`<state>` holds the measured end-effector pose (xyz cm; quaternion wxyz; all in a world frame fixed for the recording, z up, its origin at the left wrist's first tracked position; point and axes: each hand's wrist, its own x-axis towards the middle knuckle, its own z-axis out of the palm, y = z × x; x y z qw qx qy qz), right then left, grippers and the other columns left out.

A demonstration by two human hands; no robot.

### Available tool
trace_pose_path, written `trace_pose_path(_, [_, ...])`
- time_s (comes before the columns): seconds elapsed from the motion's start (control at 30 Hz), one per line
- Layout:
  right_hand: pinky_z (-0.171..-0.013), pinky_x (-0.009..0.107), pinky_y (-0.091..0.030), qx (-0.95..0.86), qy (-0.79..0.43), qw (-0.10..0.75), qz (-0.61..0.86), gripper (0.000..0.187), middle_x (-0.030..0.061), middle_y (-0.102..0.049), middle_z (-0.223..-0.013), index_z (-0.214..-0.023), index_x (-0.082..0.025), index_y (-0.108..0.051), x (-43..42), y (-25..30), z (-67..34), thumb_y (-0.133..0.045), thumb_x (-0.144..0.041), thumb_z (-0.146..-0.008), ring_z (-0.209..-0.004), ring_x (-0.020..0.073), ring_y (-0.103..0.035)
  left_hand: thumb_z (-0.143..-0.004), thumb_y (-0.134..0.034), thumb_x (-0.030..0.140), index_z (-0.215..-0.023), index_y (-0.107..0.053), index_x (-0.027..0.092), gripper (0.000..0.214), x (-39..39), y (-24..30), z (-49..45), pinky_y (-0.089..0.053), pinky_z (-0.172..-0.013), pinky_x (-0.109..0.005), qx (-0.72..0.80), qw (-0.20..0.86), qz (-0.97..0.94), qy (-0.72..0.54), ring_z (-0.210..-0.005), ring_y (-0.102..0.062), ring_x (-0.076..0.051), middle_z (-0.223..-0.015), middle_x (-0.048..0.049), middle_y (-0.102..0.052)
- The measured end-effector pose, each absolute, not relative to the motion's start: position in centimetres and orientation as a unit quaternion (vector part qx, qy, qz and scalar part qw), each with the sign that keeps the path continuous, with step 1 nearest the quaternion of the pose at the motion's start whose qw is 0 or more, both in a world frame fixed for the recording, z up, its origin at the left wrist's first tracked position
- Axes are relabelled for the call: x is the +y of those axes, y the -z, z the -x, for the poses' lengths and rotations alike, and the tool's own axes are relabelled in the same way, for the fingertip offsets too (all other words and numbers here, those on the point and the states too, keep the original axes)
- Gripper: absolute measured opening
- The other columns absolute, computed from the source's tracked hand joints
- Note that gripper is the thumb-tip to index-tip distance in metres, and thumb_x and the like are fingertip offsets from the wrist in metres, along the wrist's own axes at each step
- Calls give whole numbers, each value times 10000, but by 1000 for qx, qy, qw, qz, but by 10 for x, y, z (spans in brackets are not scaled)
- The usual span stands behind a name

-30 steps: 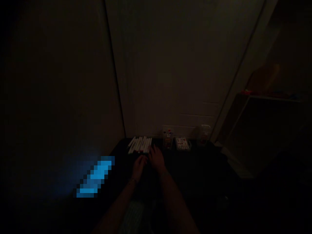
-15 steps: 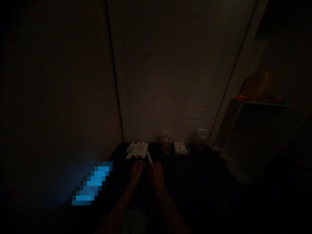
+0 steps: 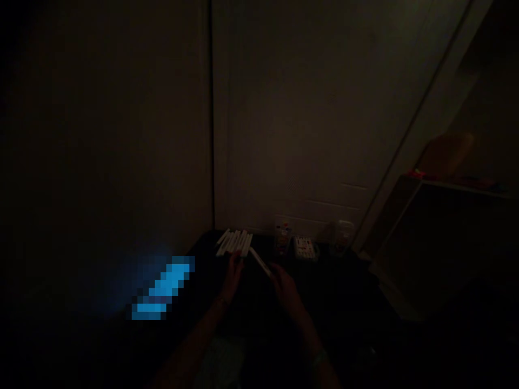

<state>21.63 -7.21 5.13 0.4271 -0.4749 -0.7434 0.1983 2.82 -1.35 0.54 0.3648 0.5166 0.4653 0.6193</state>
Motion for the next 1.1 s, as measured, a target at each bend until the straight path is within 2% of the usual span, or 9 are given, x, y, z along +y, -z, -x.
trace_pose_path(0.07, [-784, 273, -432, -740, -193, 432, 479, 403, 44, -595, -961, -1235, -209, -393, -68, -59, -218, -364, -295, -841, -842, 134, -556, -792, -314, 515, -1255, -273, 266, 527, -15, -7, -29, -416, -625, -224, 463, 410, -504, -603, -769, -547, -103, -1256, -77, -412])
trace_pose_path(0.17, [-823, 280, -408, -729, -179, 464, 471, 347, 48, -582, -988, -1149, -207, -484, -59, -60, -217, -361, -304, -839, -891, 141, -538, -793, -270, 536, -1289, -194, 253, 577, -16, -7, -28, -393, -549, -208, 462, 435, -497, -592, -627, -529, -86, -1071, -77, -540])
trace_pose_path(0.27, [-832, 283, -395, -695, -186, 511, 471, 325, 52, -582, -984, -1016, -200, -564, -56, -48, -213, -310, -327, -857, -920, 151, -526, -776, -321, 532, -1248, -290, 225, 564, -16, -6, -26, -373, -546, -206, 476, 413, -504, -591, -581, -492, -89, -811, -22, -570])
trace_pose_path(0.4, [-756, 262, -413, -618, -208, 552, 519, 397, 60, -600, -912, -971, -170, -579, -59, -24, -210, -269, -394, -861, -843, 156, -538, -731, -413, 525, -923, -542, 172, 422, -18, -6, -27, -347, -564, -206, 485, 377, -554, -561, -586, -444, -98, -644, 17, -499])
trace_pose_path(0.5, [-685, 243, -417, -585, -238, 547, 549, 470, 56, -614, -821, -940, -151, -599, -61, -15, -211, -248, -451, -854, -765, 154, -545, -711, -428, 542, -720, -535, 159, 397, -19, -7, -29, -328, -555, -195, 487, 366, -561, -560, -576, -406, -90, -600, 33, -456])
trace_pose_path(0.6, [-690, 241, -417, -583, -269, 547, 538, 493, 59, -621, -856, -962, -149, -599, -60, -16, -211, -249, -477, -846, -786, 158, -551, -697, -436, 557, -637, -498, 156, 410, -19, -8, -29, -300, -524, -182, 490, 363, -562, -559, -547, -366, -77, -559, 48, -406])
trace_pose_path(0.77, [-785, 243, -398, -613, -273, 547, 501, 411, 54, -579, -1033, -1061, -181, -539, -58, -16, -210, -355, -460, -820, -932, 158, -520, -709, -431, 544, -668, -519, 159, 397, -18, -6, -27, -286, -502, -183, 489, 349, -556, -575, -521, -363, -72, -550, 51, -403])
trace_pose_path(0.97, [-596, 194, -382, -607, -227, 514, 562, 457, 22, -592, -712, -795, -139, -584, -47, -10, -208, -320, -512, -811, -670, 122, -517, -703, -451, 515, -873, -569, 162, 410, -19, -10, -26, -328, -525, -196, 474, 374, -551, -576, -546, -429, -94, -564, 30, -456])
trace_pose_path(1.1, [-469, 181, -300, -579, -201, 503, 610, 562, -1, -523, -539, -598, -128, -558, -43, -9, -206, -266, -564, -799, -523, 92, -445, -681, -478, 522, -818, -574, 168, 392, -21, -11, -26, -332, -529, -200, 478, 383, -561, -558, -547, -435, -96, -571, 29, -479])
